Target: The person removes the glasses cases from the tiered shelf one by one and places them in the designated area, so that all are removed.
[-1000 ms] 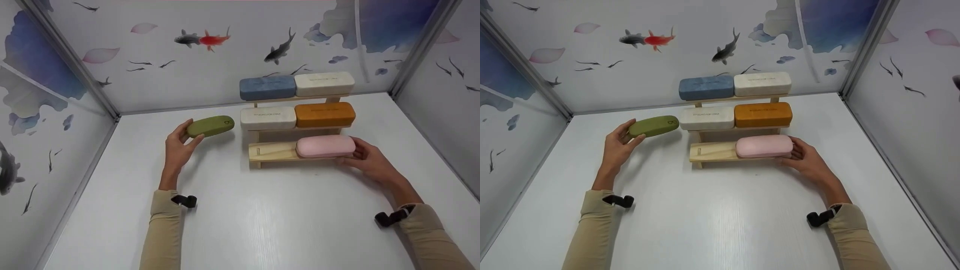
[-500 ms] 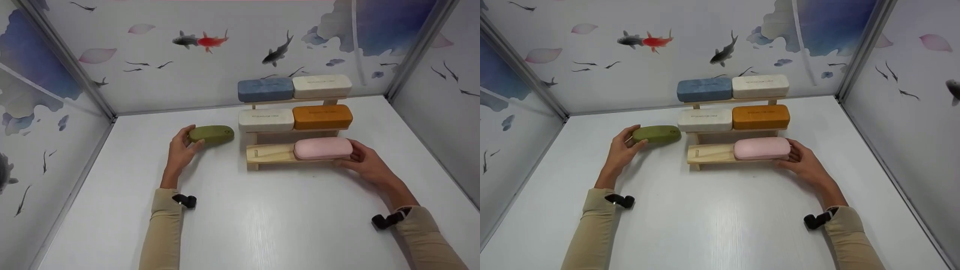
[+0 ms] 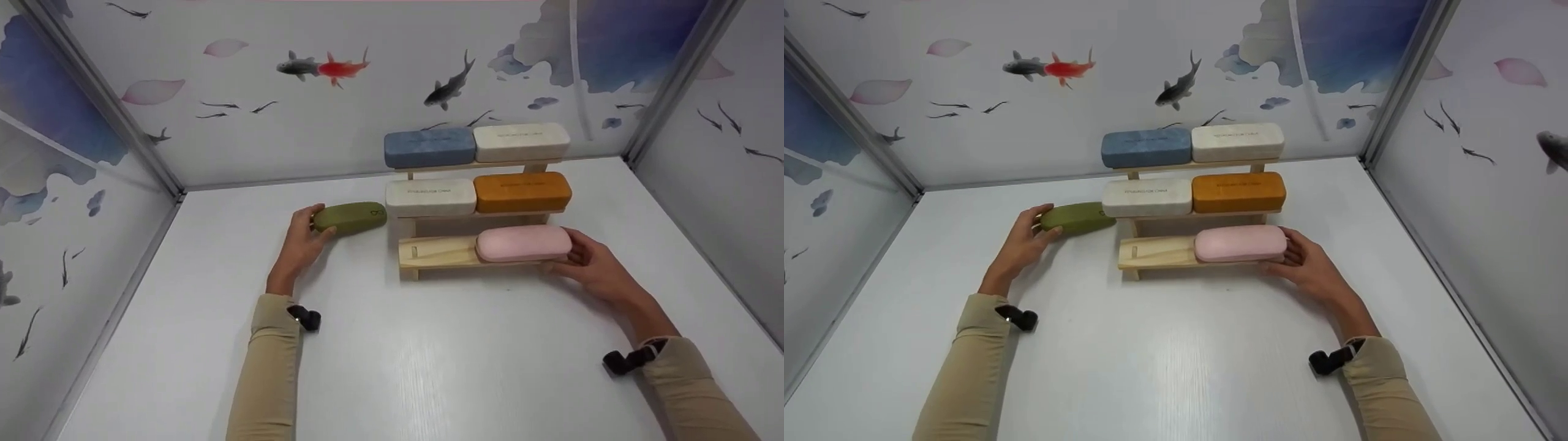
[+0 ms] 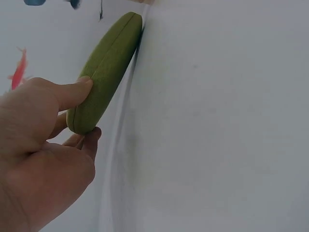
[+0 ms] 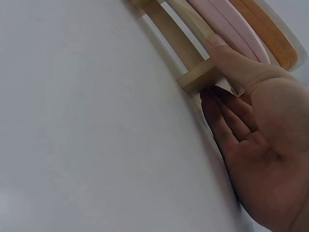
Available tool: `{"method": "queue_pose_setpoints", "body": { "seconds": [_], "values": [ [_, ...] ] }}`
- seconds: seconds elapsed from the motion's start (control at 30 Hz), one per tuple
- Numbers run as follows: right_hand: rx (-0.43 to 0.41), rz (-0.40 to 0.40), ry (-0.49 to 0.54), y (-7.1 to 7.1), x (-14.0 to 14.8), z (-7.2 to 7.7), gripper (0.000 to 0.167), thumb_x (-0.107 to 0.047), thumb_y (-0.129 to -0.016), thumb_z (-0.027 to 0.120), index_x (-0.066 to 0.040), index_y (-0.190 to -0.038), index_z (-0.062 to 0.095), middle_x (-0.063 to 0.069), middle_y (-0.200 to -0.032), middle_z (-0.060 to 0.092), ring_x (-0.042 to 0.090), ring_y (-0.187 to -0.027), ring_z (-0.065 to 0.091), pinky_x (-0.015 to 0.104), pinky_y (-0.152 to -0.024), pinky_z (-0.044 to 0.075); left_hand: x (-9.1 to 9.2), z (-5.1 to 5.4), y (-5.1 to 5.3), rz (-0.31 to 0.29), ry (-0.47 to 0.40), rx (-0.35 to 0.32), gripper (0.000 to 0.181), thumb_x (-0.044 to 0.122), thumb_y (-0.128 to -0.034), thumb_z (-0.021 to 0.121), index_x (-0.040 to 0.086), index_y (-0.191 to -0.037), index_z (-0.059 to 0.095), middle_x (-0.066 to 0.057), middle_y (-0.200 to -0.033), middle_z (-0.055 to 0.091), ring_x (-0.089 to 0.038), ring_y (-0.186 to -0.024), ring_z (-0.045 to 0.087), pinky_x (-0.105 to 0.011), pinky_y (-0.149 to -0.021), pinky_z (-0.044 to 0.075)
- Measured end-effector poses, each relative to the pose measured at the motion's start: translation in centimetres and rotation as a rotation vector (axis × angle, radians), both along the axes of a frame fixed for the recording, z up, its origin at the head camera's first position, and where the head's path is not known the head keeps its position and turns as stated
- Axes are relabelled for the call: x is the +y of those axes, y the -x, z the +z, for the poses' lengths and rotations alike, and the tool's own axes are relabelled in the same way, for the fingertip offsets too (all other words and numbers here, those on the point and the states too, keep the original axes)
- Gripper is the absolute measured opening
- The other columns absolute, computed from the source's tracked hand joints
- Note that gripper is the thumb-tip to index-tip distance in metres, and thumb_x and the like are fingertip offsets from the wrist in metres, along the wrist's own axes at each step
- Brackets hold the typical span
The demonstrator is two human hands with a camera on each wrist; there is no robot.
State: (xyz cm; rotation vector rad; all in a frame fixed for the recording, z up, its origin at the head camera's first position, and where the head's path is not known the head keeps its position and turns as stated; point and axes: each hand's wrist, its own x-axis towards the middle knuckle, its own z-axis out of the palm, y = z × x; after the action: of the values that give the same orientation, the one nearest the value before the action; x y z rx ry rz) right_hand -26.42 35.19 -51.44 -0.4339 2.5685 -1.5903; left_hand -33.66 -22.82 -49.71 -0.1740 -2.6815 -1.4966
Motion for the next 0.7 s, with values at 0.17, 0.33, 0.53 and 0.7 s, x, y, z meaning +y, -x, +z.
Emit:
{"method": "queue_pose_setpoints", "body": {
  "seconds": [0.17,0.33,0.53,0.7],
  "values": [
    [-0.004,-0.003,0.013,-0.1,-0.1,0.0,0.08,-0.024,-0.1,0.082,-0.016,-0.167,0.04,0.009,-0.16,0.055,-0.003,-0.129,0.064,0.012,-0.102,0.056,0.0,-0.1,0.6,0.003,0.037,-0.016,0.064,0.013,-0.1107,0.063,0.0,-0.167,0.034,-0.023,-0.168,0.038,-0.036,-0.155,0.043,-0.046,-0.131,0.039],
    [-0.006,-0.002,0.03,-0.1,-0.1,0.0,0.08,-0.021,-0.1,0.081,-0.012,-0.167,0.038,0.007,-0.158,0.056,-0.002,-0.128,0.064,0.014,-0.101,0.058,0.5,0.0,1.0,0.005,0.058,-0.016,0.064,0.014,-0.1123,0.059,0.001,-0.168,0.03,-0.022,-0.172,0.036,-0.035,-0.16,0.038,-0.045,-0.133,0.036],
    [-0.009,-0.015,0.007,-0.1,-0.1,0.0,0.081,-0.025,-0.101,0.081,-0.013,-0.168,0.037,0.011,-0.16,0.055,-0.003,-0.128,0.064,0.013,-0.101,0.057,1.3,-0.2,1.5,0.024,0.067,-0.027,0.062,0.014,-0.1124,0.058,0.003,-0.168,0.032,-0.02,-0.171,0.038,-0.034,-0.16,0.038,-0.046,-0.135,0.032],
    [-0.028,-0.019,0.023,-0.1,-0.2,0.2,0.081,-0.024,-0.1,0.081,-0.013,-0.168,0.038,0.01,-0.159,0.055,-0.001,-0.127,0.065,0.014,-0.101,0.057,1.6,-0.4,1.9,0.042,0.05,-0.041,0.061,0.015,-0.1126,0.057,0.005,-0.168,0.033,-0.019,-0.171,0.039,-0.033,-0.16,0.038,-0.047,-0.134,0.032]
  ]
}}
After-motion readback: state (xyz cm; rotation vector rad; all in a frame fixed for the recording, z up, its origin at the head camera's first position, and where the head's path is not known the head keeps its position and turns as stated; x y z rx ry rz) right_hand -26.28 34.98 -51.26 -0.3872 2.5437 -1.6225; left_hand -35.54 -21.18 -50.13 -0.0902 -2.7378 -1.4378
